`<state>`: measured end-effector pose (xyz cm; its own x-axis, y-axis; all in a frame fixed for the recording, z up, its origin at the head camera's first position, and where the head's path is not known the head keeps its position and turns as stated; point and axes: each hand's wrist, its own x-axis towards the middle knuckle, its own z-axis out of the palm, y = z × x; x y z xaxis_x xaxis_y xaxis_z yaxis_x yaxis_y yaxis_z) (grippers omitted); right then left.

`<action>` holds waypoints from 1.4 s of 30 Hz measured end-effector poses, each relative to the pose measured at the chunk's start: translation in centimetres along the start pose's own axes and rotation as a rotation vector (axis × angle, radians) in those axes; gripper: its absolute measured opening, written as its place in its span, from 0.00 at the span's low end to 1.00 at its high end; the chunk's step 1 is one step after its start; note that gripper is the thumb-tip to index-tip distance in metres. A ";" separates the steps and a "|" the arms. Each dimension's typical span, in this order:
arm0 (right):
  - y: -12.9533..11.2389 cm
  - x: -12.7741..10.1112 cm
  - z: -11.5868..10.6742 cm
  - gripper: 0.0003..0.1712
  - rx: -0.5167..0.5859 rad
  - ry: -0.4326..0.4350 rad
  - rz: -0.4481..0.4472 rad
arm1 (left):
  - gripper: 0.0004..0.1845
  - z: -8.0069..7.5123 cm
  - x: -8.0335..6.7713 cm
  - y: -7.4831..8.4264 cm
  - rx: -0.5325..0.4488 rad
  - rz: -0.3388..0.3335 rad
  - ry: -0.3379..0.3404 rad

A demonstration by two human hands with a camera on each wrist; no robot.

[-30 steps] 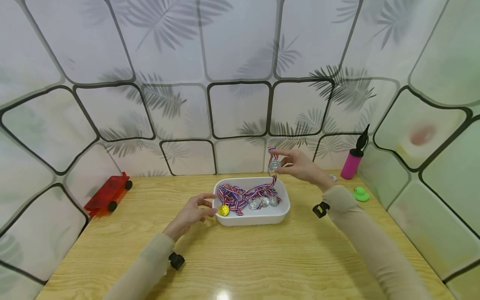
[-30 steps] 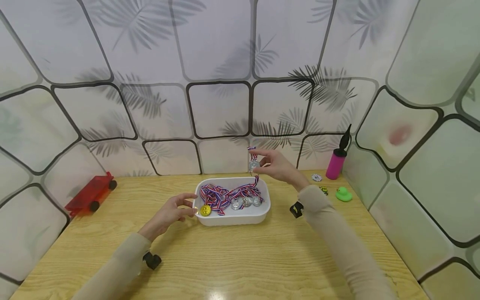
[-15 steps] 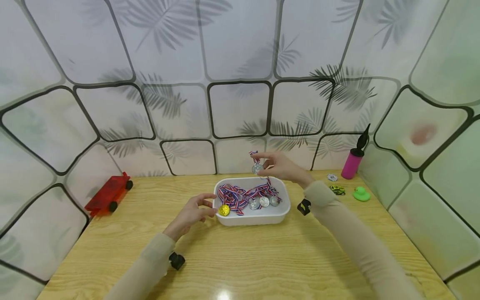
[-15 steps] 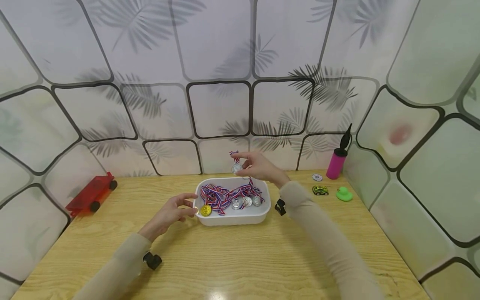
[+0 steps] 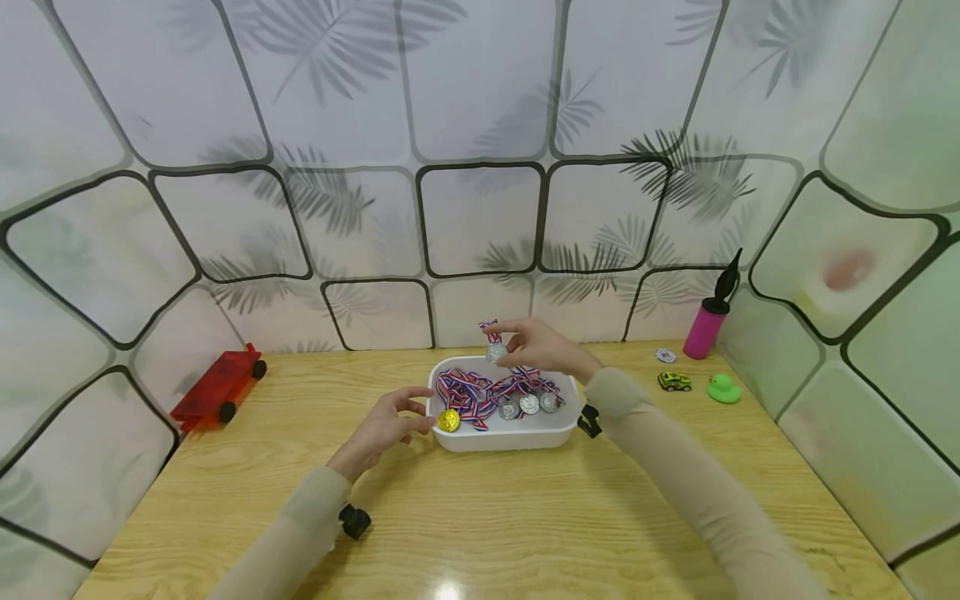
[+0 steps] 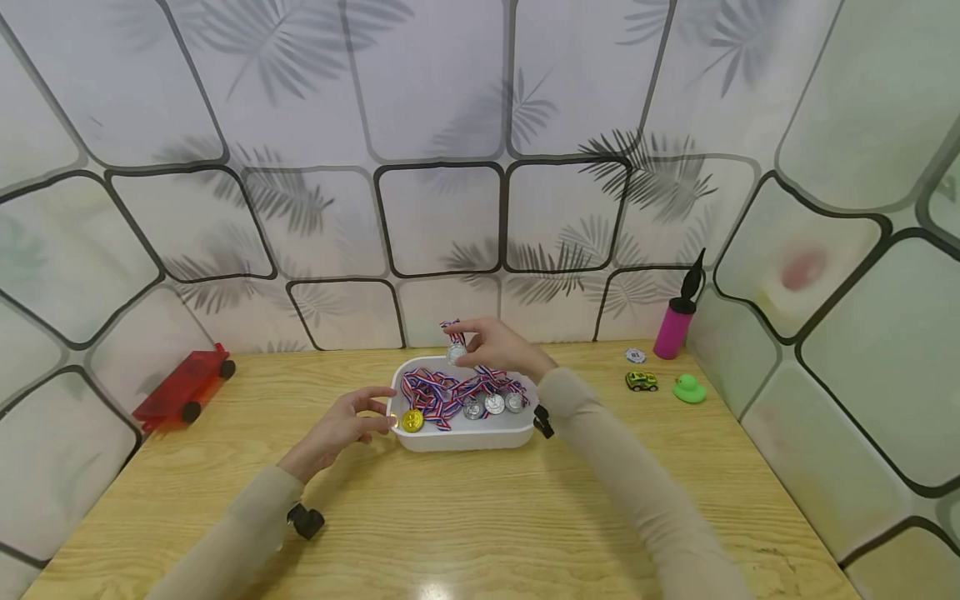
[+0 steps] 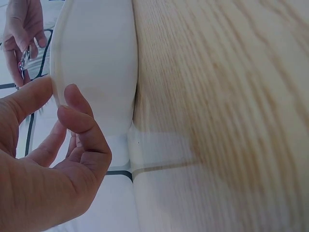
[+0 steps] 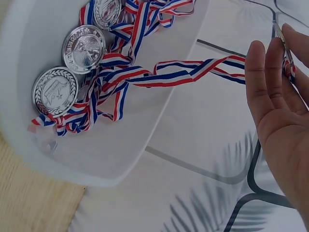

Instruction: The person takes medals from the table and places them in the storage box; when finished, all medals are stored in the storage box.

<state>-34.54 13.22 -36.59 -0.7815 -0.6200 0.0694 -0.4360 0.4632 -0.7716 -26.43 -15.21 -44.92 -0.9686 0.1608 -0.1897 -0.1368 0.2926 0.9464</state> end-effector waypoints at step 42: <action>2.6 2.1 5.6 0.25 0.029 -0.117 0.102 | 0.27 0.0 0.0 -0.1 0.005 -0.001 0.011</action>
<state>-34.79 9.61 -42.02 -0.7631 -0.6409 -0.0829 -0.3429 0.5103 -0.7887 -26.43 -15.20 -44.98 -0.9707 0.1506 -0.1875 -0.1364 0.2974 0.9450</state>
